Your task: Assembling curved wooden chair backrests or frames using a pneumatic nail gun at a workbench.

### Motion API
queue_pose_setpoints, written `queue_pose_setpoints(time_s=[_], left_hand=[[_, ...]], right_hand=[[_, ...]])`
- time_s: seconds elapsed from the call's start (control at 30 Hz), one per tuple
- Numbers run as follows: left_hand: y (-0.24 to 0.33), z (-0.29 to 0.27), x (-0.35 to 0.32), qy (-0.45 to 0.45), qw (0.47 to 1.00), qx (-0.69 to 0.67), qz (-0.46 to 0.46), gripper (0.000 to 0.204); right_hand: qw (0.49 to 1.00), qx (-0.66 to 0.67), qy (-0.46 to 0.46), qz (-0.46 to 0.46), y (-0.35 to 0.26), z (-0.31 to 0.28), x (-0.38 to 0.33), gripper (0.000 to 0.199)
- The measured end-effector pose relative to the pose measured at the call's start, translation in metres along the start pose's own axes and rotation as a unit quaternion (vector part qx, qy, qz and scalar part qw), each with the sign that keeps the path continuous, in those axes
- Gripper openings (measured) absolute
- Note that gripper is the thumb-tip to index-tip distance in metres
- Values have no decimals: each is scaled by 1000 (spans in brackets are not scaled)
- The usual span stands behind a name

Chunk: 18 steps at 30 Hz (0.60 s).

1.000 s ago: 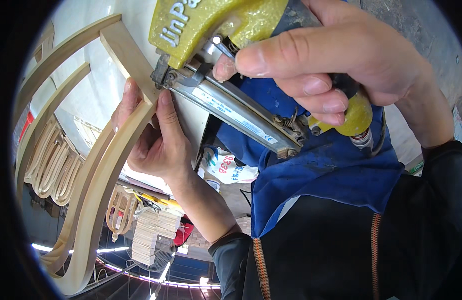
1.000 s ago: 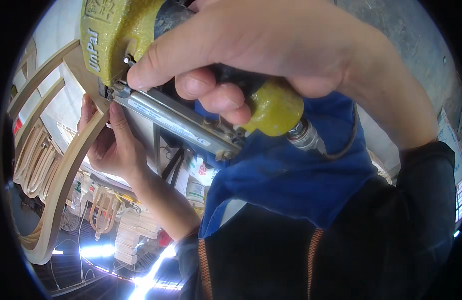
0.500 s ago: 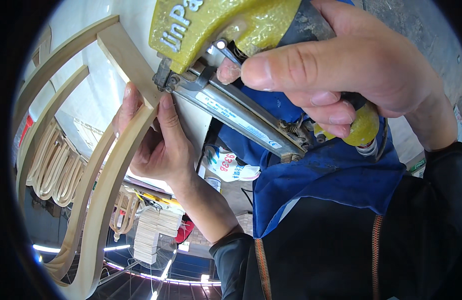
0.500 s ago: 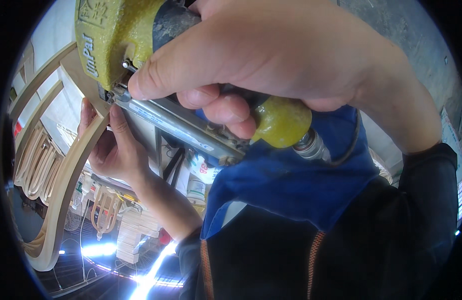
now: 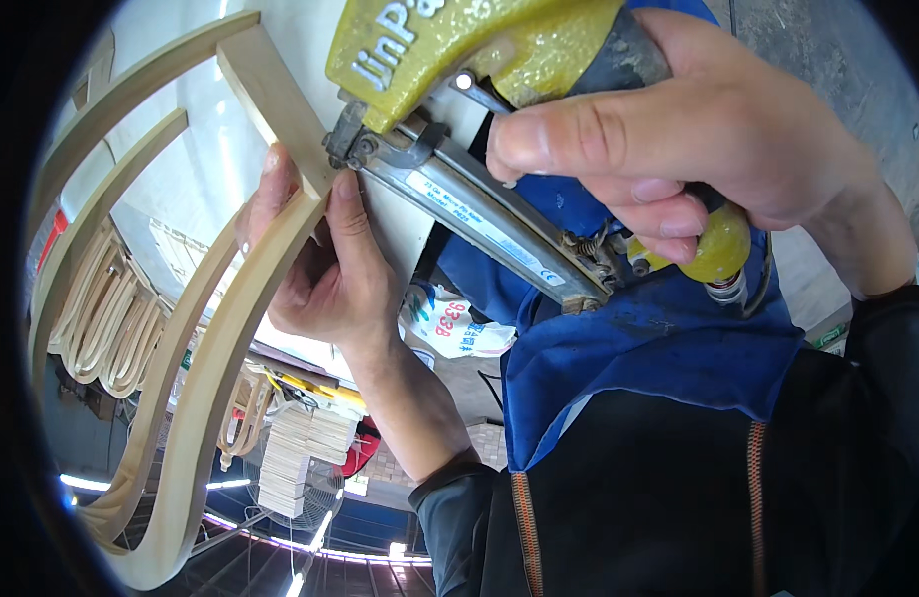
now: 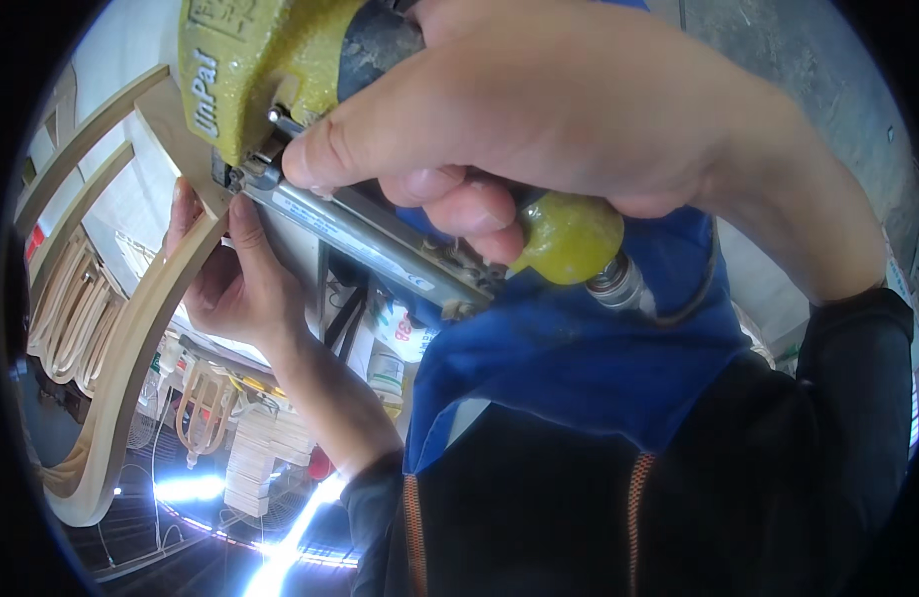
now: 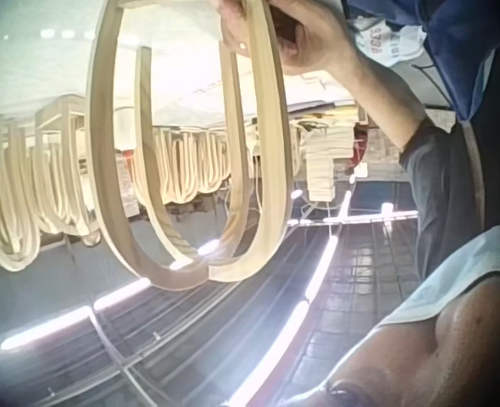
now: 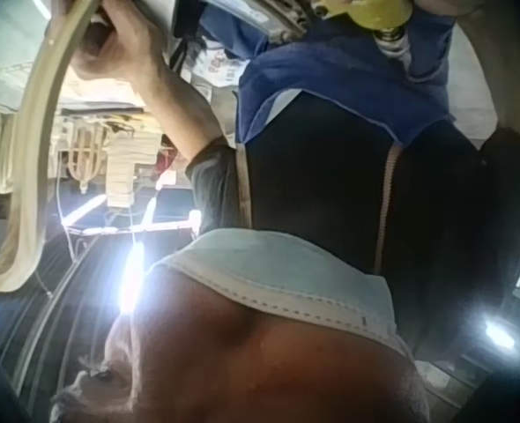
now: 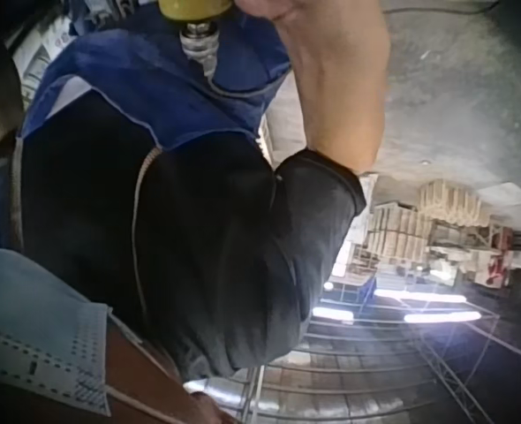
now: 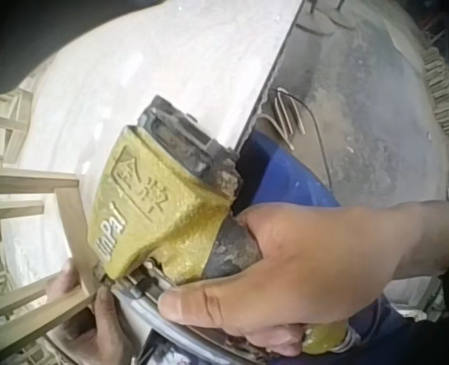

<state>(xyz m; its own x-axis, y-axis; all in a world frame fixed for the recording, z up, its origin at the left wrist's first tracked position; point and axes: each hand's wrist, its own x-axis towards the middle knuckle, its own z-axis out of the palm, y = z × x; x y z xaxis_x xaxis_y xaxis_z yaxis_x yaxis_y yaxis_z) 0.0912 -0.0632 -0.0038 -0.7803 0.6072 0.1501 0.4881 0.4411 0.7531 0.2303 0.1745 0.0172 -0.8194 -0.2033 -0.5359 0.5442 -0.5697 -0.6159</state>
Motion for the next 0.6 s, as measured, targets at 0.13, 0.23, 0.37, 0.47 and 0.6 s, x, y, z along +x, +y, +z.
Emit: queue_pose_setpoints(time_s=[0.13, 0.23, 0.37, 0.47, 0.6], left_hand=[[-7, 2, 0, 15, 1000, -3, 14, 46], [-3, 1, 1, 5, 1000, 7, 24, 47], [-4, 4, 0, 24, 1000, -20, 4, 46], [-6, 3, 2, 9, 1000, -6, 22, 45], [-5, 1, 3, 6, 1000, -13, 11, 45]], right_hand=[[999, 33, 2, 24, 5, -2, 2, 30], [999, 43, 4, 32, 4, -1, 0, 31], [998, 46, 6, 41, 5, -2, 1, 32], [998, 45, 6, 47, 4, -2, 2, 33], [998, 37, 15, 54, -3, 3, -2, 34]])
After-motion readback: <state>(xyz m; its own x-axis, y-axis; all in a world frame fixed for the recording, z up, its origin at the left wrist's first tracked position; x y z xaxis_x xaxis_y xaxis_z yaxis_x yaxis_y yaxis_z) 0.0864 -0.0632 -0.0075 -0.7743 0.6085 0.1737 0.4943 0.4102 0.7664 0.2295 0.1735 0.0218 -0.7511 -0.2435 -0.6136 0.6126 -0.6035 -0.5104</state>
